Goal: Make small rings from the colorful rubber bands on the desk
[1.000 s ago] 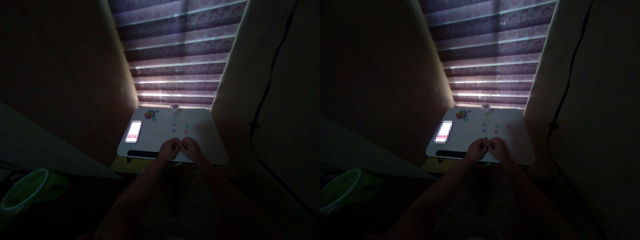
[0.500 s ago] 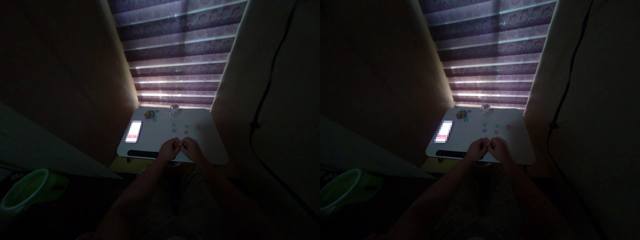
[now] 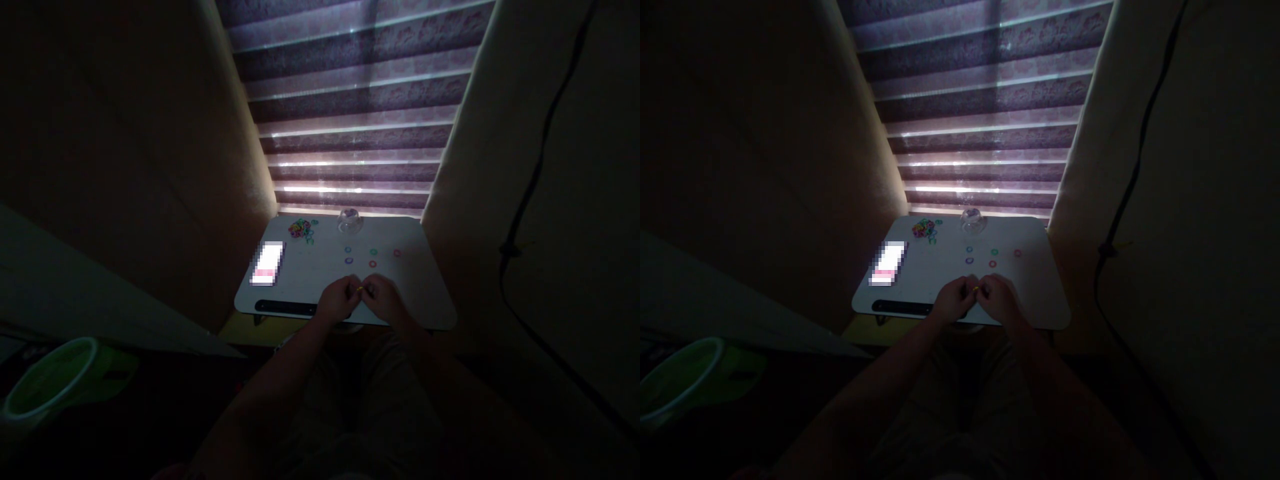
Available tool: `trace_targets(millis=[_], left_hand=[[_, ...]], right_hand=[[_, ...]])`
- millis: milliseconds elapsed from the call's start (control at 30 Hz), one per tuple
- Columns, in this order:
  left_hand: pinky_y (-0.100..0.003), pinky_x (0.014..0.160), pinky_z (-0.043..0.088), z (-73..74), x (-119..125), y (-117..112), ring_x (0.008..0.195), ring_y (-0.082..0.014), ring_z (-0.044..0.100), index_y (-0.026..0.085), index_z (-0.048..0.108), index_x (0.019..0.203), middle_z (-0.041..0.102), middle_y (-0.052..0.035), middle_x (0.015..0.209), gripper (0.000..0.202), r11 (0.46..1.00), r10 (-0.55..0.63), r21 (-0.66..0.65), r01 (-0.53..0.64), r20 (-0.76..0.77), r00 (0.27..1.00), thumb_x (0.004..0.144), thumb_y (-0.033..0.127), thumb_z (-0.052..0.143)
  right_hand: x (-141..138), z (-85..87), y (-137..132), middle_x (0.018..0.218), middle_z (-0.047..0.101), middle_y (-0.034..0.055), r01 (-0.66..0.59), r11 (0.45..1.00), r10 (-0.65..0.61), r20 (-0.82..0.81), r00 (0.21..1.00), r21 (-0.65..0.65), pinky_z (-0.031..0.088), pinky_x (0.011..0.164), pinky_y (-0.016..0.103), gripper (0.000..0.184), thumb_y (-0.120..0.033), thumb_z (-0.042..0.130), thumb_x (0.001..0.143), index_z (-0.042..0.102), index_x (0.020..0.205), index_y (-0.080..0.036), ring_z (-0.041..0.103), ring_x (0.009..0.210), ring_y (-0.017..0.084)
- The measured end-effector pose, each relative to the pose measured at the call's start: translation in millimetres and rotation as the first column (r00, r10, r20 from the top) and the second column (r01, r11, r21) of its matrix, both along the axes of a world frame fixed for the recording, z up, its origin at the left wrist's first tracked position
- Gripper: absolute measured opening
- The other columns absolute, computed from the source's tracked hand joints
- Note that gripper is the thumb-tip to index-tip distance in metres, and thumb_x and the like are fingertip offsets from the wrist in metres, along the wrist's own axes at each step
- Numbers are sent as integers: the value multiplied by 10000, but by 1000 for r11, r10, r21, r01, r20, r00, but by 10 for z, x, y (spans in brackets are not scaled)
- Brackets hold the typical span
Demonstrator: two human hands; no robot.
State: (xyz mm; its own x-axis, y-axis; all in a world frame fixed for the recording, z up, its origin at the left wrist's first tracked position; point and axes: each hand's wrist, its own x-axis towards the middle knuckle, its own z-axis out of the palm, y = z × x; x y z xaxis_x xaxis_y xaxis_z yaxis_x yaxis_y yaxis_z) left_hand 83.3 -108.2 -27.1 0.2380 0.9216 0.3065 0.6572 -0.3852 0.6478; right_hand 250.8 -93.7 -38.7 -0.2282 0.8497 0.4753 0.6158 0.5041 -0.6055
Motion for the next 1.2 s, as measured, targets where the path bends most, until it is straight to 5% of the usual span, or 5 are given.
trace_targets(millis=[1200], left_hand=[[-231, 592, 352, -10, -2, 7, 624, -120, 500, 178, 616, 863, 614, 2, 732, 151, 1000, 8, -17, -8, -12, 1000, 844, 327, 609]], right_hand=[[4, -27, 16, 668, 555, 2, -8, 1000, 8, -3, 1000, 20, 358, 583, 249, 42, -164, 576, 729, 561, 715, -200, 499, 625, 141]])
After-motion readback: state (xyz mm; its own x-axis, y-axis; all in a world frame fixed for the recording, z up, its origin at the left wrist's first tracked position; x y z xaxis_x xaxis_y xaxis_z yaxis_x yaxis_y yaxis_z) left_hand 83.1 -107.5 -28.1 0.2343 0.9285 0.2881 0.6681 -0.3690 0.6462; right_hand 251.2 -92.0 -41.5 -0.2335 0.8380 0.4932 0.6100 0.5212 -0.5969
